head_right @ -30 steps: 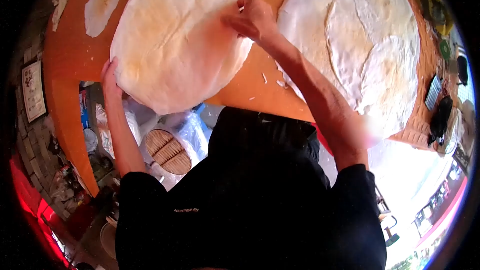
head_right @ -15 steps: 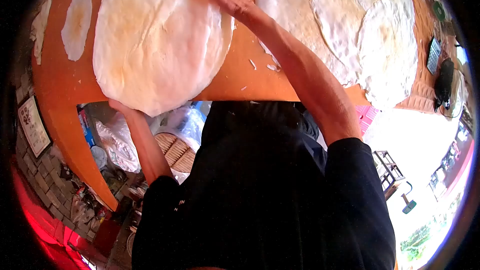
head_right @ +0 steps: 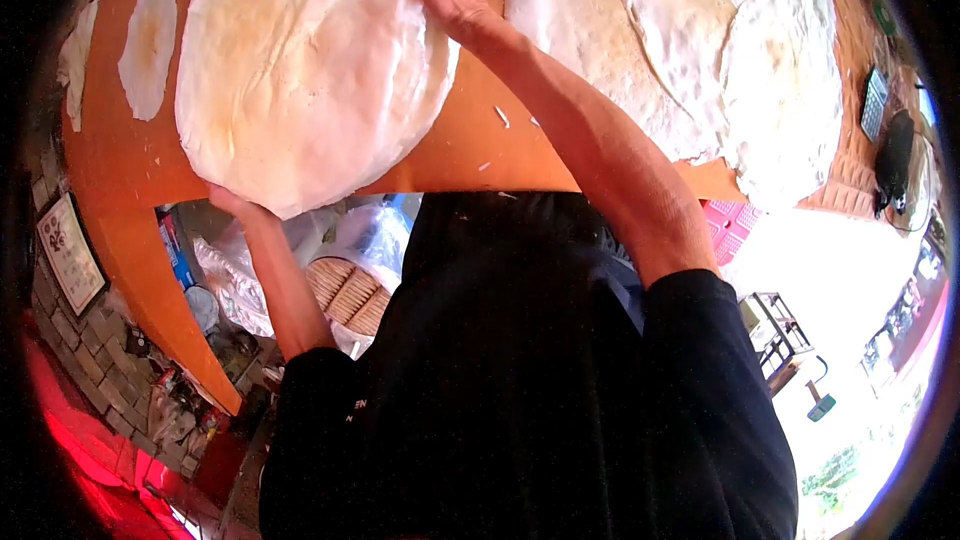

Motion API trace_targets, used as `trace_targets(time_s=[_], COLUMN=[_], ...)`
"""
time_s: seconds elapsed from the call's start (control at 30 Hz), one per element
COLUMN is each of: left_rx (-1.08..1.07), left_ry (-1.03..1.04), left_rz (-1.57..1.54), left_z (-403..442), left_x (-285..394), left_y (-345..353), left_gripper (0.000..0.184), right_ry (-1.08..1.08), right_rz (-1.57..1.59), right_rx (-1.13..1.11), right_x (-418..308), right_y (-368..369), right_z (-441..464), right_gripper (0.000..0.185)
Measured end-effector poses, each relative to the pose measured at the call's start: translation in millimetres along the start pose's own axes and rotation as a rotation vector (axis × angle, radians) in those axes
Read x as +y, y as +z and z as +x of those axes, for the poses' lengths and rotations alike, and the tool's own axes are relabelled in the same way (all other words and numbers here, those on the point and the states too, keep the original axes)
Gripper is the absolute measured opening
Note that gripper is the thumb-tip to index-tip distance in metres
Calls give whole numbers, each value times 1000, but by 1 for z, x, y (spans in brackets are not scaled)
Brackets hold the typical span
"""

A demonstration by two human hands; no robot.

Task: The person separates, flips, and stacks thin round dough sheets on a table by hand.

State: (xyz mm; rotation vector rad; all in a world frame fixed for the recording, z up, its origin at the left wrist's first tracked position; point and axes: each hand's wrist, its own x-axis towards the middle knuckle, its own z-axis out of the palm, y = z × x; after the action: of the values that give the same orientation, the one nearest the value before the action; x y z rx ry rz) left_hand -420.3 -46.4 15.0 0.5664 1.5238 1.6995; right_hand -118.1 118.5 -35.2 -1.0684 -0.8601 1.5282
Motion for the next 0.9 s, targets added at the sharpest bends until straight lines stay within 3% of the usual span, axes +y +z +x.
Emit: trace_targets(time_s=[0.07, 0.17, 0.2, 0.23, 0.27, 0.3, 0.33, 0.37, 0.4, 0.53, 0.57, 0.6, 0.67, 0.7, 0.83, 0.9], left_rx=[-16, 52, 66, 69, 98, 27, 75, 82, 106, 305, 305, 213, 174, 233, -334, -511], left_ry=[-80, -93, 32, 160, 197, 126, -100, -122, -98, -136, -120, -156, -257, -325, -351, -326], left_rz=[-50, 20, 217, 396, 433, 413, 74, 13, -5, -52, 44, 150, 295, 337, 366, 384], left_z=[-3, 2, 17, 26, 9, -6, 10, -1, 16, -18, -39, -49, -87, -136, -201, -212], left_x=[2, -3, -19, -36, -19, -5, -8, 1, -14, -20, -26, -54, -65, -49, -52, -44], left_y=[-2, -22, -62, -76, -47, -25, -44, -29, -74, -104, -103, -153, -129, -53, 43, 89], left_gripper=[53, 52, 55, 58, 59, 61, 64, 66, 68, 68, 59, 56, 47, 41, 30, 31], right_ry=[11, -55, -206, -199, -201, -110, -129, -178, -259, -504, -425, -305, -45, 70, -16, -69], right_rz=[-57, -5, -278, -446, -613, -435, -377, -393, -502, -1187, -1317, -1507, -1720, -1738, -1721, -1802], right_rx=[-9, 141, 78, 35, -9, -35, -47, 46, 90, 242, 288, 299, 243, 205, 175, 60], right_x=[-1, 11, 11, 7, 4, -12, -41, -50, -66, -118, -127, -139, -144, -144, -143, -153], right_y=[-1, 5, 1, -4, -10, -12, -17, -25, -40, -168, -201, -226, -282, -299, -330, -341], right_z=[-2, -2, -2, 1, 4, -1, -14, -27, -43, -119, -144, -169, -217, -237, -269, -273], right_gripper=[66, 52, 54, 53, 52, 60, 64, 68, 65, 59, 56, 61, 82, 89, 88, 77])
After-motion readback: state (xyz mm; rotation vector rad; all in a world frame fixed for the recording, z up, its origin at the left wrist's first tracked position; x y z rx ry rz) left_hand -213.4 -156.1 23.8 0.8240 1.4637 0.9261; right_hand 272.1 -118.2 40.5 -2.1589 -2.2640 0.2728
